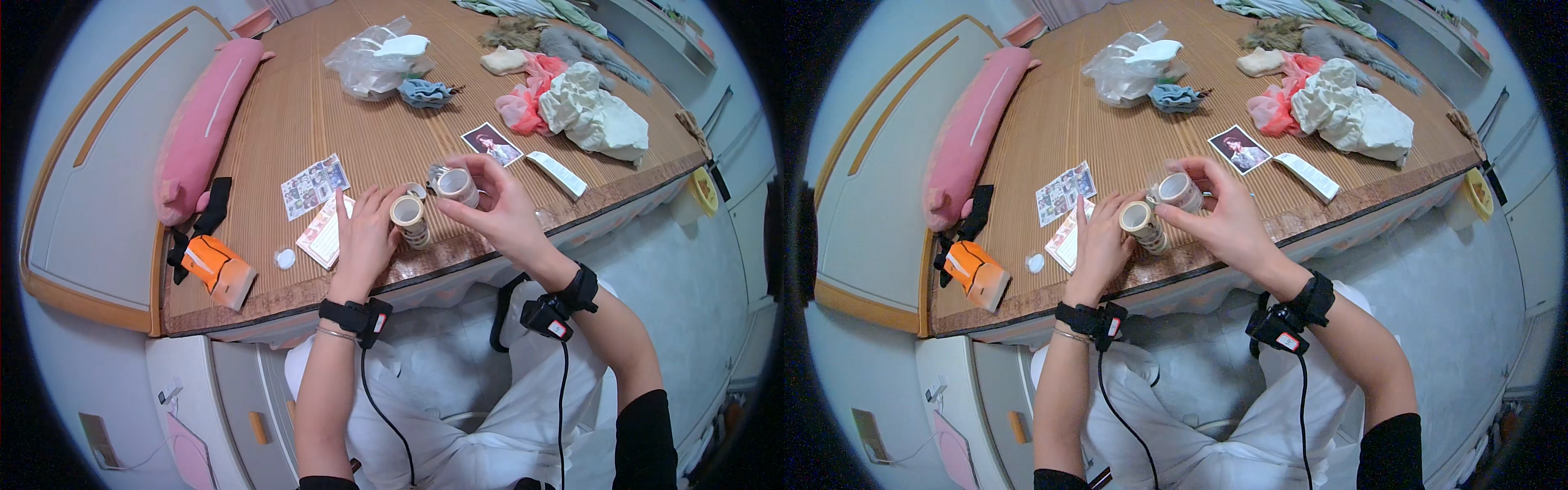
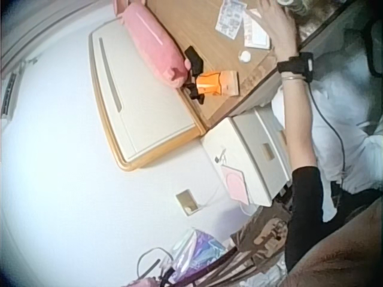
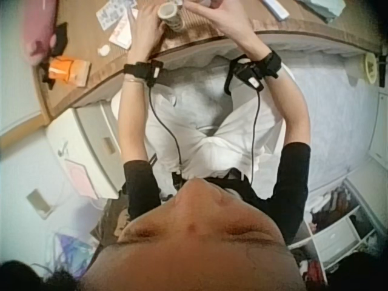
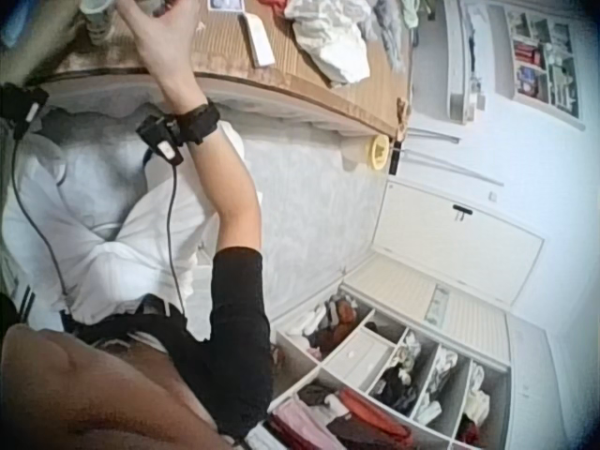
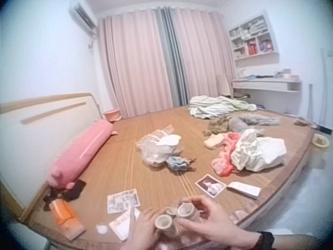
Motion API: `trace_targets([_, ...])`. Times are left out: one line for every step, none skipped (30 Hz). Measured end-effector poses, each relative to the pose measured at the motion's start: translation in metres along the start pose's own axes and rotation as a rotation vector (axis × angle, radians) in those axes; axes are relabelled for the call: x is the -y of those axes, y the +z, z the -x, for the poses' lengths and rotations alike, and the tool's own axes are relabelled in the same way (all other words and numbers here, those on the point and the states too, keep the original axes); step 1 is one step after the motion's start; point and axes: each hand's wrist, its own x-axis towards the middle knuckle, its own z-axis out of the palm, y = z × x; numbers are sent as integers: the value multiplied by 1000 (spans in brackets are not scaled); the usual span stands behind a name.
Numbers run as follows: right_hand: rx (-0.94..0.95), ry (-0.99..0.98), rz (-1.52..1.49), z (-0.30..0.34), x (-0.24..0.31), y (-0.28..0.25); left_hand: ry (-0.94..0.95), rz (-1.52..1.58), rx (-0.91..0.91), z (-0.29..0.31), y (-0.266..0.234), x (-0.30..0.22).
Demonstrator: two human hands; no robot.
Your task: The user is organizing various rolls of decorative tape and other small craft items from a box onto a table surface.
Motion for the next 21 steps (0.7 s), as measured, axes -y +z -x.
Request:
trace_targets([0,6,42,0,-2,-2,9,-14,8,0,0,-1])
trace_targets([0,13,84,0,-3,-3,17,-28,16,0,0,-1])
trace_targets([-2,13,85,0,-4,-4,19,-27,17,-1,0,-1])
trace_targets([3,9,153,1,-4,-6,13,-23,16,-1,2,-1])
trace_targets([7,5,221,1,-4,-7,6,-19,16,-1,2,-1])
trace_targets([4,6,223,1,-4,-9,8,-17,17,-1,3,-1])
trace_targets([10,-31,372,2,-3,-10,20,-27,25,-2,3,-2])
trace_targets([17,-68,522,2,-3,-12,32,-36,33,-3,4,-3])
trace_targets([17,-68,520,3,-2,-12,32,-38,34,-2,4,-1])
trace_targets([37,-69,577,4,-2,-11,33,-28,36,-1,6,2])
trace_targets([57,-69,635,4,-2,-11,34,-17,39,0,7,4])
trace_targets([54,-68,637,5,-4,-13,36,-14,39,-1,7,4])
trace_targets([63,-82,678,6,-8,-14,19,8,49,-3,6,3])
trace_targets([72,-97,719,7,-10,-16,1,30,60,-4,6,3])
trace_targets([72,-96,719,7,-10,-17,2,30,61,-4,6,4])
trace_targets([91,-70,764,8,-10,-17,-8,-2,45,-3,6,5])
trace_targets([111,-44,809,8,-10,-17,-17,-33,29,-3,7,6])
trace_targets([110,-44,808,9,-9,-17,-17,-34,29,-2,7,6])
trace_targets([127,-33,830,9,-9,-17,-22,-49,4,-1,9,7])
trace_targets([144,-23,851,10,-9,-17,-27,-64,-21,0,9,8])
trace_targets([142,-22,851,10,-11,-18,-26,-64,-20,0,8,8])
